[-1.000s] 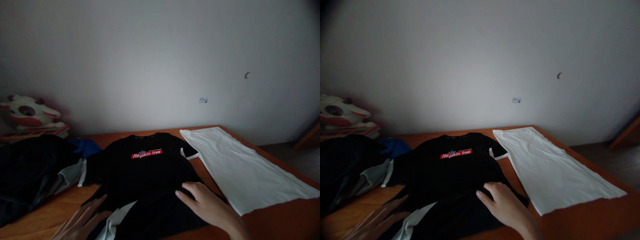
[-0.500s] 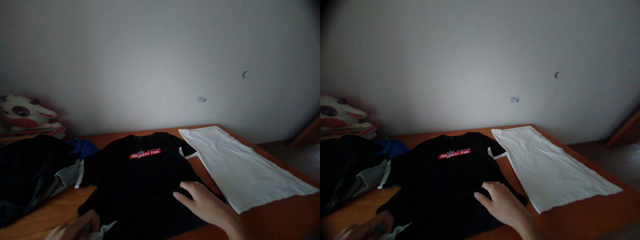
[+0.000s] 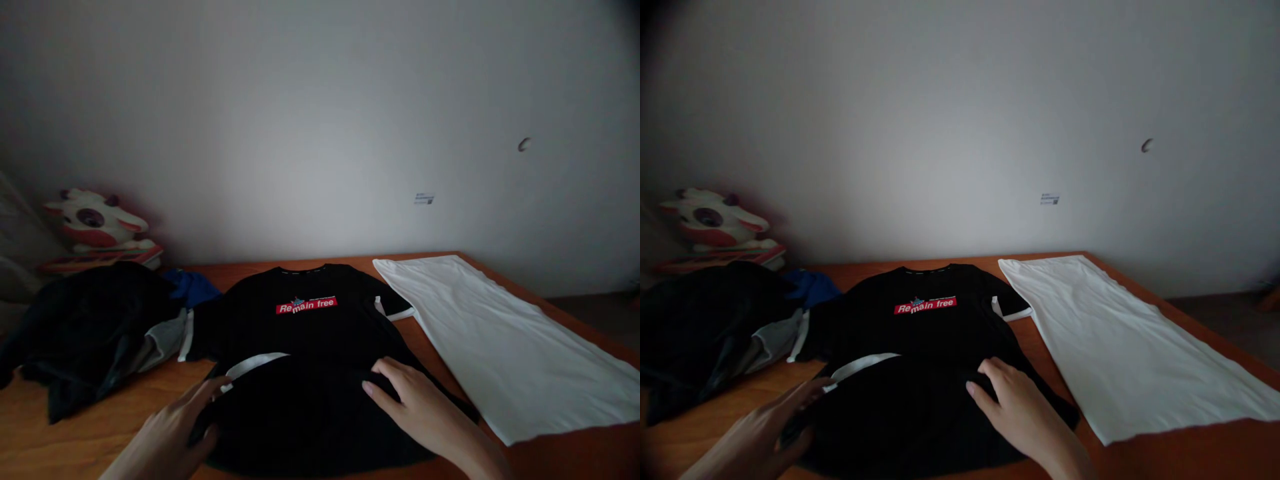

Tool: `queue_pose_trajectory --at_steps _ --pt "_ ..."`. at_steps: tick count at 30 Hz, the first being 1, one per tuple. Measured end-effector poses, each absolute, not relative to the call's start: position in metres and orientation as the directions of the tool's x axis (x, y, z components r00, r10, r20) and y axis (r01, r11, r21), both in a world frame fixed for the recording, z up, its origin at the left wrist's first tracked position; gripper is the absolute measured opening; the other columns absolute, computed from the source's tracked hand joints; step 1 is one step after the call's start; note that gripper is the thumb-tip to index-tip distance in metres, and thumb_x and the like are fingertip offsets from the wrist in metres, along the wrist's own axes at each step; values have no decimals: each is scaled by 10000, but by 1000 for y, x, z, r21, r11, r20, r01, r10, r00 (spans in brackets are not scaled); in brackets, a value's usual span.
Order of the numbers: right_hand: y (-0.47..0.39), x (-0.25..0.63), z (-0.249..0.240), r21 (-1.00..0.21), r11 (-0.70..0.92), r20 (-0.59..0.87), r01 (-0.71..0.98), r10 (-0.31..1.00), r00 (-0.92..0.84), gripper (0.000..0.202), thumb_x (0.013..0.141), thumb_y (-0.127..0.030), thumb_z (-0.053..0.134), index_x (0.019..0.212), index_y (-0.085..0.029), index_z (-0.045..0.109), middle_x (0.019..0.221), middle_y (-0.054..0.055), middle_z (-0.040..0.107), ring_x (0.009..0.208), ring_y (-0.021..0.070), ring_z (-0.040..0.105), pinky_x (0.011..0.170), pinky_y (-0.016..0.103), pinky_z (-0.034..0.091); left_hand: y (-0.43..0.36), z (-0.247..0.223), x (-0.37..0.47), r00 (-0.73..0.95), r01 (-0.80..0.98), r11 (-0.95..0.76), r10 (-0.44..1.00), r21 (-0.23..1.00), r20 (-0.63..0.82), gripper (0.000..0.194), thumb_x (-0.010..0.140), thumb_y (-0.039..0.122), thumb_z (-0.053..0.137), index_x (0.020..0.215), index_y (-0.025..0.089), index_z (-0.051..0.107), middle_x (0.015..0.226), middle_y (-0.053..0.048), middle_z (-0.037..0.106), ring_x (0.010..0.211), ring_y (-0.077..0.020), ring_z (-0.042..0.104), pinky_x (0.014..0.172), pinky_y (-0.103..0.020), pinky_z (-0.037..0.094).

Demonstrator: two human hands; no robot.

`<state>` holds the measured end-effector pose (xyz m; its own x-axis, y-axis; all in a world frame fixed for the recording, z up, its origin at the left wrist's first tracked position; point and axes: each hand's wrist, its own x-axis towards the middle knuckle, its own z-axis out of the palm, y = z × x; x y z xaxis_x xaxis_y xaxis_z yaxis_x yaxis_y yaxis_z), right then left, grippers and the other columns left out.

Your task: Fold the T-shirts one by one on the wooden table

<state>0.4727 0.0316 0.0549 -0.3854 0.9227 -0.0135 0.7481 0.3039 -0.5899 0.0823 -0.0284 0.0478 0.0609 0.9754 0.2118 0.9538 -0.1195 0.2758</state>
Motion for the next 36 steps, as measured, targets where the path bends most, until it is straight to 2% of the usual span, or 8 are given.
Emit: queue_pose_trajectory --at_steps 4,7,14,16,20,24,31,36 --pt "33 471 53 -581 314 -18 751 918 -397 267 1002 -431 449 950 -232 619 991 56 696 941 239 683 819 335 467 -26 64 86 92 935 -142 982 324 164 337 743 189 442 926 279 710 831 1 788 762 -186 758 665 -209 553" --pt "33 472 51 -574 319 -15 755 917 -398 266 1000 -431 454 930 -235 620 981 54 691 931 236 682 816 331 466 -30 63 83 126 919 -206 961 335 245 332 792 248 437 969 275 717 878 -25 804 826 -208 768 714 -215 576" --pt "33 472 48 -577 322 -1 750 918 -396 219 994 -417 462 1008 -253 606 1014 47 687 986 238 679 863 338 486 -30 55 72 64 949 -159 942 271 330 336 897 293 385 996 271 705 1032 -43 789 962 -211 749 832 -249 577" --pt "34 470 48 -561 337 35 756 922 -386 190 978 -393 495 1047 -252 602 1059 53 675 1019 244 669 897 358 488 -27 56 71 29 951 -130 942 282 335 317 915 320 378 986 283 684 978 -33 788 916 -199 751 794 -239 571" --pt "36 459 57 -499 404 79 766 902 -424 168 952 -313 541 1096 -248 601 1107 61 646 1043 253 646 919 397 486 -20 55 74 -143 948 86 976 307 167 318 924 391 358 971 278 652 936 -34 779 839 -214 754 714 -271 561" --pt "41 427 77 -411 538 97 736 828 -552 101 934 -244 584 1024 -243 629 1060 43 653 991 241 640 890 382 475 -12 50 78 -257 914 238 966 328 16 348 937 454 352 1077 265 609 1081 -61 751 969 -244 734 784 -335 551" --pt "74 361 67 -415 696 130 586 683 -719 145 943 -307 598 857 -213 667 871 15 698 805 171 663 738 266 446 -8 14 55 -142 966 85 964 244 224 298 887 348 461 1109 287 650 1146 -71 706 1060 -265 687 889 -374 544" --pt "90 349 29 -503 669 177 546 699 -693 149 932 -336 604 872 -217 670 847 9 698 739 147 648 667 238 419 6 4 22 -136 990 120 943 73 303 388 863 299 450 1189 254 657 1187 -150 671 992 -320 681 779 -435 577"
